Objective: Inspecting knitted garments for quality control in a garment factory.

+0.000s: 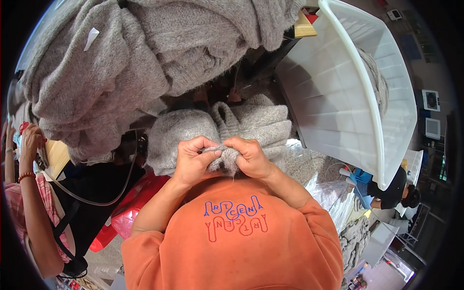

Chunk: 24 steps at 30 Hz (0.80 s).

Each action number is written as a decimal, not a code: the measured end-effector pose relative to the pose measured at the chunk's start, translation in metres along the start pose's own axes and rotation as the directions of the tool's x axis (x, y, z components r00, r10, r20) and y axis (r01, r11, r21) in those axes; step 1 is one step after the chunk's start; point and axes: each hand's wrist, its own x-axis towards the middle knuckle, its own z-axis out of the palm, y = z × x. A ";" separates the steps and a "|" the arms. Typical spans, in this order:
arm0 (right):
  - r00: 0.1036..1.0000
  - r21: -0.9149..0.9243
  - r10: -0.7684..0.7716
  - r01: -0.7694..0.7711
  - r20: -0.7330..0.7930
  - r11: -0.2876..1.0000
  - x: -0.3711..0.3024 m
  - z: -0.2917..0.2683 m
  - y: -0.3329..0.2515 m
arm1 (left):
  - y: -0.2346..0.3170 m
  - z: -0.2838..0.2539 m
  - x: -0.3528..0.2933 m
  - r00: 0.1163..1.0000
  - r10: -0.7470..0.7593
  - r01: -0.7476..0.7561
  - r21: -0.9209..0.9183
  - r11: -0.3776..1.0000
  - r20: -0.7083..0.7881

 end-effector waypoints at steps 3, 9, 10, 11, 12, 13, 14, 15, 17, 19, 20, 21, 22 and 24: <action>1.000 -0.037 -0.014 0.015 0.022 0.999 -0.001 -0.001 -0.001 | 0.004 0.001 -0.001 0.999 0.048 -0.047 0.119 0.992 -0.005; 0.996 -0.098 -0.062 0.055 -0.064 0.994 -0.005 0.001 -0.007 | 0.010 0.010 -0.004 0.963 0.270 -0.252 0.293 0.922 -0.022; 0.984 -0.182 -0.147 0.126 -0.104 0.975 -0.004 0.002 -0.008 | 0.010 0.011 -0.004 0.935 0.355 -0.329 0.338 0.882 -0.016; 0.963 -0.270 -0.235 0.192 -0.136 0.944 -0.003 0.003 -0.010 | 0.010 0.013 -0.004 0.933 0.360 -0.334 0.339 0.879 -0.014; 0.961 -0.272 -0.241 0.197 -0.137 0.942 -0.002 0.004 -0.012 | 0.010 0.015 -0.005 0.914 0.404 -0.363 0.367 0.857 -0.041; 0.952 -0.348 -0.265 0.199 -0.152 0.916 -0.002 0.005 -0.014 | 0.010 0.017 -0.006 0.892 0.448 -0.389 0.396 0.832 -0.065; 0.942 -0.422 -0.291 0.199 -0.166 0.885 -0.001 0.005 -0.016 | 0.008 0.019 -0.006 0.888 0.456 -0.398 0.397 0.827 -0.063; 0.939 -0.425 -0.300 0.206 -0.167 0.881 0.001 0.006 -0.016 | 0.005 0.020 -0.005 0.864 0.495 -0.421 0.405 0.812 -0.094; 0.927 -0.379 -0.299 0.198 -0.228 0.904 0.005 0.009 -0.016 | 0.005 0.024 -0.005 0.807 0.578 -0.468 0.464 0.752 -0.121; 0.925 -0.378 -0.303 0.202 -0.230 0.903 0.007 0.007 -0.017 | 0.006 0.026 -0.004 0.758 0.646 -0.523 0.504 0.688 -0.096; 0.926 -0.378 -0.298 0.197 -0.232 0.905 0.007 0.005 -0.019 | 0.007 0.027 -0.004 0.710 0.701 -0.566 0.537 0.625 -0.069; 0.926 -0.378 -0.299 0.198 -0.231 0.904 0.006 0.004 -0.019 | 0.010 0.028 -0.005 0.694 0.720 -0.588 0.553 0.590 -0.031; 0.935 -0.359 -0.285 0.196 -0.213 0.912 0.005 0.003 -0.020 | 0.009 0.027 -0.006 0.693 0.720 -0.587 0.553 0.590 -0.032; 0.944 -0.338 -0.266 0.191 -0.193 0.922 0.003 0.001 -0.021 | 0.006 0.024 -0.008 0.641 0.767 -0.621 0.594 0.511 0.011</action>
